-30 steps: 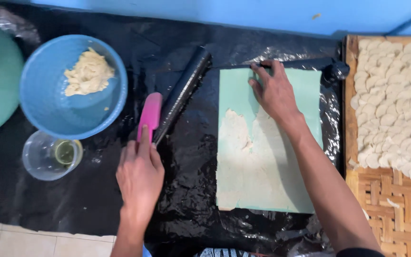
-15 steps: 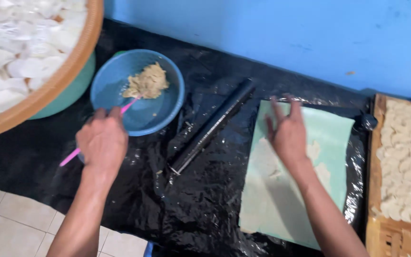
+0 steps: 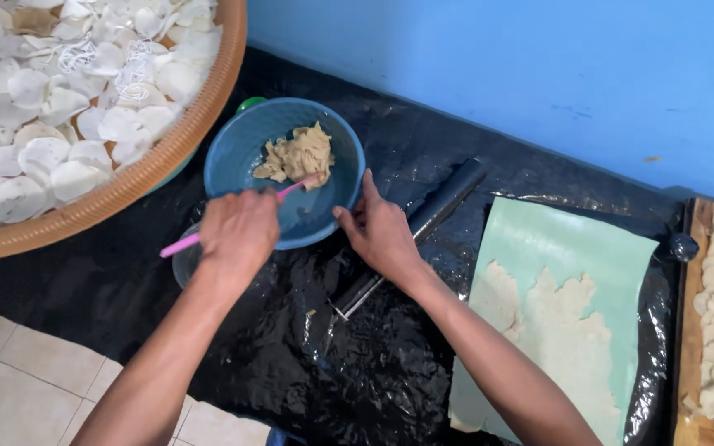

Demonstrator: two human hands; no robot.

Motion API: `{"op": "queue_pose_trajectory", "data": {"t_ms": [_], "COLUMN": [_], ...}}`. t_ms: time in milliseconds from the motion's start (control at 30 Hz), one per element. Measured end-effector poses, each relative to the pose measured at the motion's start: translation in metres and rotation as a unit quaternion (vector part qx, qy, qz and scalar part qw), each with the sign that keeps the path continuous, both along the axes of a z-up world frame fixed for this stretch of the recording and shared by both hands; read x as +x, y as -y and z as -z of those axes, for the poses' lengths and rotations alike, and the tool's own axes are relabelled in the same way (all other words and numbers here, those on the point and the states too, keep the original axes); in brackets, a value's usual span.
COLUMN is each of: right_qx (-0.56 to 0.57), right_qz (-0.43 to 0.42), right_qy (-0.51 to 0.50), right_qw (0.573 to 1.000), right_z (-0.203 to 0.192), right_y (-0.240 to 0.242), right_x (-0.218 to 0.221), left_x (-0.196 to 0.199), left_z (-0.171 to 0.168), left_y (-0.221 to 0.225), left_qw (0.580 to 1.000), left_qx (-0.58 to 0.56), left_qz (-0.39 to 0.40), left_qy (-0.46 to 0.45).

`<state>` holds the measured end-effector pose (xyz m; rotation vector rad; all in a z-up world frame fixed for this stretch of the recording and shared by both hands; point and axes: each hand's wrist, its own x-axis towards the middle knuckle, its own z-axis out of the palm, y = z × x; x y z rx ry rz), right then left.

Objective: Flattening and spreading dough paste onto a sheet using a spatula and a rolling tool for cracker production.

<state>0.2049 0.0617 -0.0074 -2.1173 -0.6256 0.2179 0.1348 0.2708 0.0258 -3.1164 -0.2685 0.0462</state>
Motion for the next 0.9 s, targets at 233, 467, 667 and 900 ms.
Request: {"op": "queue_pose_trajectory", "data": {"t_ms": [233,467,667,900], "right_qx": [-0.006,-0.019,-0.013,-0.017], "right_qz": [0.02,0.016,0.025,0.025], "right_qy": [-0.008,-0.001,-0.009,-0.017], "right_qw": [1.0,1.0,1.0,0.999], "right_z": [0.002,0.001,0.001,-0.002], "right_y": [-0.002,-0.004,-0.005,-0.005], "right_x": [0.0,-0.001,-0.003,-0.004], "left_x": [0.028,0.061,0.047,0.012], "left_z": [0.026,0.042,0.017,-0.009], "left_y": [0.012,-0.008,-0.008,0.018], "left_qw": [0.998,0.977,0.967,0.987], "left_qx": [0.004,-0.198,-0.239,-0.134], "left_qz": [0.026,-0.047,-0.03,-0.076], "left_qy": [-0.051,-0.062,-0.081,0.041]}}
